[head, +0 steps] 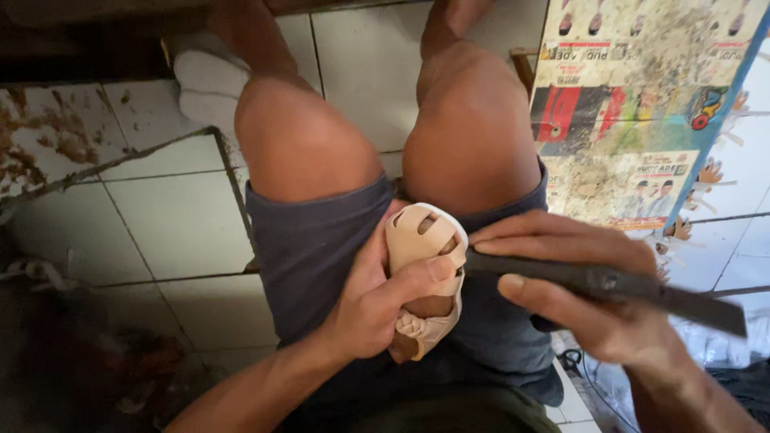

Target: The person sits on the floor assembling a sandal: they fit the strapped upper over a wooden shoe last, press and trim the sole edge with a hand blade, heat the sole over a small gas burner, and press the sole and upper together by hand, working the piece over repeatedly.

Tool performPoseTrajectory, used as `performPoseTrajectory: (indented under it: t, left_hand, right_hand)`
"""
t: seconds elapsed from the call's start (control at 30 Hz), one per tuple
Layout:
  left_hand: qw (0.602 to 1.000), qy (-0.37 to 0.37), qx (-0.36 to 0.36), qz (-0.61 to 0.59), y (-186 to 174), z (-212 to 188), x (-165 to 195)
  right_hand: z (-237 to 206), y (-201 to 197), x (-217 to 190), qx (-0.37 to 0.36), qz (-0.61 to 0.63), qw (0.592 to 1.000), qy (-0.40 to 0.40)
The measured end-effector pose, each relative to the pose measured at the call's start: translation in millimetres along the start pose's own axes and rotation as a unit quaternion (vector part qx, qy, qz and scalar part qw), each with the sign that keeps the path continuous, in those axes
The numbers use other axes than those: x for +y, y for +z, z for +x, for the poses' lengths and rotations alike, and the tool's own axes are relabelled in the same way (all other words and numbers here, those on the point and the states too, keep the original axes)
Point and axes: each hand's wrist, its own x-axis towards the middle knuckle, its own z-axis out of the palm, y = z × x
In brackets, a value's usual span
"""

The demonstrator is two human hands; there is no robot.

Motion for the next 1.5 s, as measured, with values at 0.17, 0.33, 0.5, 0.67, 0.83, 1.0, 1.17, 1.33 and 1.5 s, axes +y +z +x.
performPoseTrajectory:
  t: [0.17,0.33,0.5,0.67,0.83,1.0,1.17,1.33,1.5]
  left_hand:
    - [0.997,0.020,-0.008,0.071,3,0,7]
    - [0.997,-0.002,-0.026,0.075,8,-2,7]
    - [0.991,0.015,-0.035,0.126,9,-2,7]
    - [0.988,-0.065,-0.036,0.138,12,-3,14]
    - [0.965,-0.054,-0.020,0.257,13,-1,19]
    - [0.922,0.090,-0.045,0.374,16,0,14]
    - [0.873,0.155,-0.049,0.460,13,-1,6]
    - [0.858,0.190,-0.056,0.474,12,-3,6]
    - [0.827,0.202,-0.054,0.521,17,-3,4]
  right_hand:
    - [0,0,16,0.038,0.149,0.988,-0.021]
    - [0,-18,16,-0.020,0.093,0.995,0.011]
    - [7,-23,21,-0.027,0.141,0.990,-0.008]
    - [11,-35,27,-0.103,0.124,0.987,-0.024]
    - [19,-40,24,-0.131,0.175,0.975,-0.040]
    - [28,-52,18,-0.162,0.173,0.971,-0.013]
    - [38,-62,19,-0.286,-0.020,0.957,-0.028]
    - [52,-59,8,-0.295,0.080,0.947,-0.094]
    - [64,-58,-15,-0.324,0.020,0.946,-0.008]
